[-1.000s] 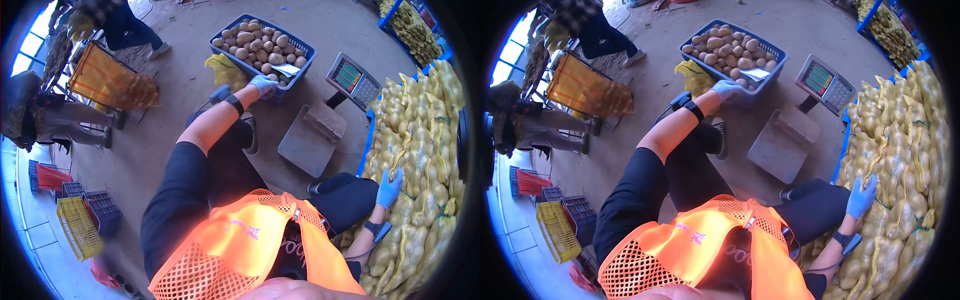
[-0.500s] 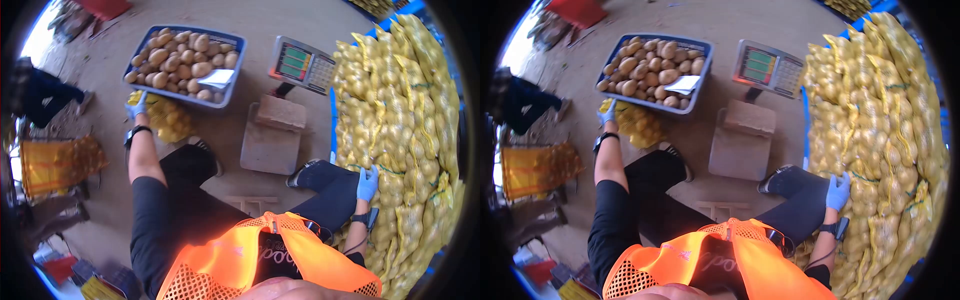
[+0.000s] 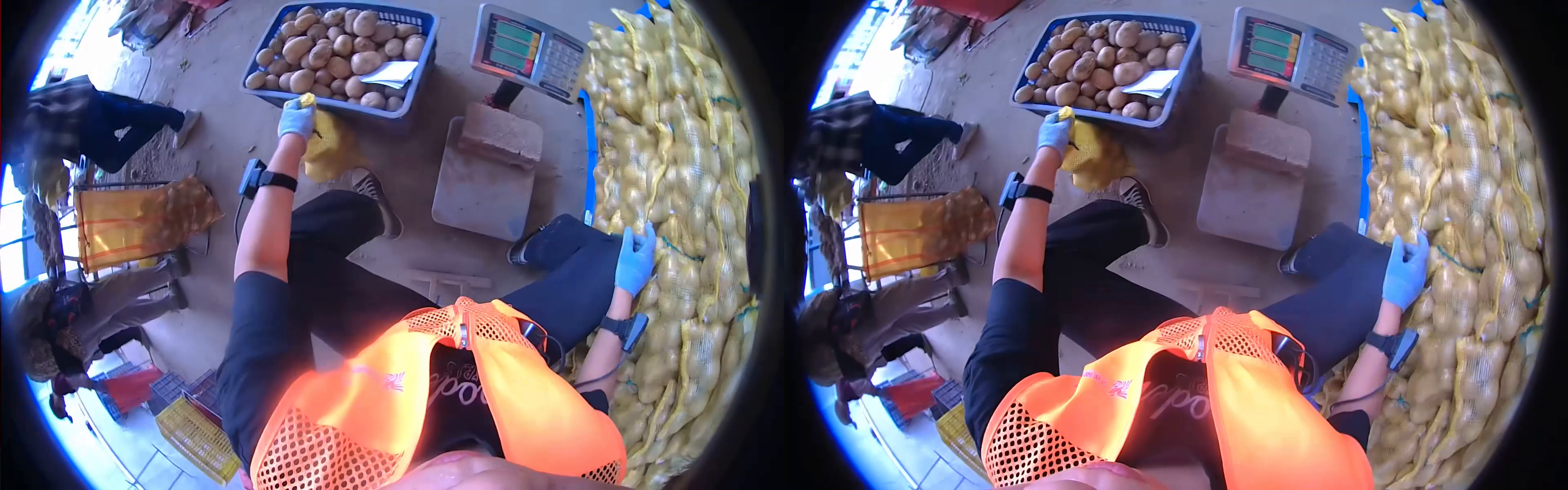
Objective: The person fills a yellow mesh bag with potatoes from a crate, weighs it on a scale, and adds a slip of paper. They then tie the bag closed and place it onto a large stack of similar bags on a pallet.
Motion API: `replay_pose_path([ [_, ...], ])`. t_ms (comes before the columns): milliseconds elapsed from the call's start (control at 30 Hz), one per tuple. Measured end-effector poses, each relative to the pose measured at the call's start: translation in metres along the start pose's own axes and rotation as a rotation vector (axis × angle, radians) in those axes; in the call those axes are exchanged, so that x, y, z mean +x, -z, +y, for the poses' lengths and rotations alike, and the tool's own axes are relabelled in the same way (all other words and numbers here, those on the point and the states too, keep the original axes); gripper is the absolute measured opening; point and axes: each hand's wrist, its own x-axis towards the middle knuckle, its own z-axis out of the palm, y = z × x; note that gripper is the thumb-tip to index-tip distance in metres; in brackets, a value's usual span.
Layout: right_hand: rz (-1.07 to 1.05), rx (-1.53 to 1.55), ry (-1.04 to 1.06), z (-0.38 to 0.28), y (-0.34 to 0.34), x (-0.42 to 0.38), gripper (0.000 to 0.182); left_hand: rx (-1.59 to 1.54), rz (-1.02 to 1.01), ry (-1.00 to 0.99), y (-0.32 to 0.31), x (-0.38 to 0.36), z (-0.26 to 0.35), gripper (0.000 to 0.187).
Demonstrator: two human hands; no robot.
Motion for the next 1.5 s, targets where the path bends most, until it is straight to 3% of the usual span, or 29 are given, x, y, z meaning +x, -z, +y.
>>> replay_pose_path([
  [67,0.042,-0.124,0.168,-0.006,0.004,-0.005,0.050,-0.268,-0.194,0.013,0.018,-0.009,0.039,0.022],
  [133,0.048,-0.086,0.218,-0.019,-0.002,-0.018,0.049,-0.485,-0.198,0.017,0.045,-0.041,0.113,0.016],
  [200,-0.054,0.119,0.277,-0.051,-0.015,-0.040,0.047,-0.687,-0.316,0.043,0.059,-0.064,0.168,0.015],
  [267,-0.501,0.643,0.178,-0.061,-0.063,-0.068,0.057,-0.899,-0.346,0.119,0.056,-0.088,0.213,0.016],
  [300,-0.957,0.792,-0.169,-0.083,-0.067,-0.079,0.068,-0.965,-0.381,0.127,0.048,-0.093,0.224,0.016],
  [333,-1.250,0.957,-0.493,-0.102,-0.074,-0.094,0.076,-1.026,-0.412,0.149,0.041,-0.104,0.239,0.015],
  [367,-1.483,0.993,-0.632,-0.125,-0.077,-0.104,0.082,-1.068,-0.442,0.162,0.030,-0.109,0.244,0.014],
  [433,-1.649,1.061,-0.764,-0.148,-0.108,-0.119,0.083,-1.117,-0.486,0.192,0.010,-0.126,0.262,0.013],
  [467,-1.644,1.071,-0.767,-0.151,-0.128,-0.119,0.083,-1.116,-0.520,0.177,-0.001,-0.137,0.270,0.011],
  [533,-1.444,1.295,-0.541,-0.156,-0.160,-0.110,0.075,-0.989,-0.620,0.070,-0.020,-0.165,0.283,0.011],
  [567,-1.230,1.644,-1.217,-0.174,-0.143,-0.104,0.077,-0.930,-0.643,-0.002,-0.031,-0.179,0.289,0.011],
  [600,-1.222,1.649,-1.218,-0.163,-0.152,-0.101,0.077,-0.870,-0.662,-0.074,-0.041,-0.192,0.295,0.011],
  [700,-0.966,1.471,-1.054,-0.131,-0.166,-0.090,0.075,-0.664,-0.850,-0.003,-0.077,-0.218,0.290,0.025],
  [733,-0.965,1.476,-1.058,-0.125,-0.167,-0.086,0.075,-0.705,-0.865,-0.058,-0.101,-0.227,0.279,0.029],
  [800,-0.979,1.563,-0.982,-0.113,-0.169,-0.080,0.076,-0.396,-0.847,-0.250,-0.137,-0.238,0.256,0.032],
  [900,-1.051,1.566,-0.973,-0.125,-0.125,-0.074,0.081,-0.397,-0.928,-0.234,-0.158,-0.249,0.251,0.039],
  [1067,-1.135,1.535,-1.024,-0.110,-0.126,-0.072,0.087,-0.427,-0.974,-0.206,-0.155,-0.264,0.256,0.039],
  [1133,-1.169,1.619,-0.836,-0.117,-0.108,-0.071,0.093,-0.373,-0.951,-0.227,-0.137,-0.267,0.264,0.038],
  [1167,-1.177,1.618,-0.839,-0.119,-0.099,-0.067,0.093,-0.158,-0.874,-0.412,-0.122,-0.267,0.271,0.042],
  [1200,-1.023,1.424,-0.826,-0.121,-0.090,-0.063,0.095,0.060,-0.787,-0.589,-0.108,-0.266,0.276,0.045],
  [1233,-0.870,1.231,-0.805,-0.122,-0.083,-0.060,0.097,0.063,-0.786,-0.584,-0.096,-0.264,0.278,0.045],
  [1300,-0.829,1.170,-0.752,-0.113,-0.075,-0.060,0.098,0.063,-0.586,-0.807,-0.073,-0.255,0.277,0.050],
  [1433,-0.685,0.950,-0.411,-0.125,-0.063,-0.088,0.100,0.150,-0.540,-0.679,-0.046,-0.219,0.266,0.063],
  [1500,-0.572,0.865,-0.155,-0.130,-0.087,-0.103,0.107,0.312,-0.466,-0.565,-0.055,-0.208,0.240,0.093],
])
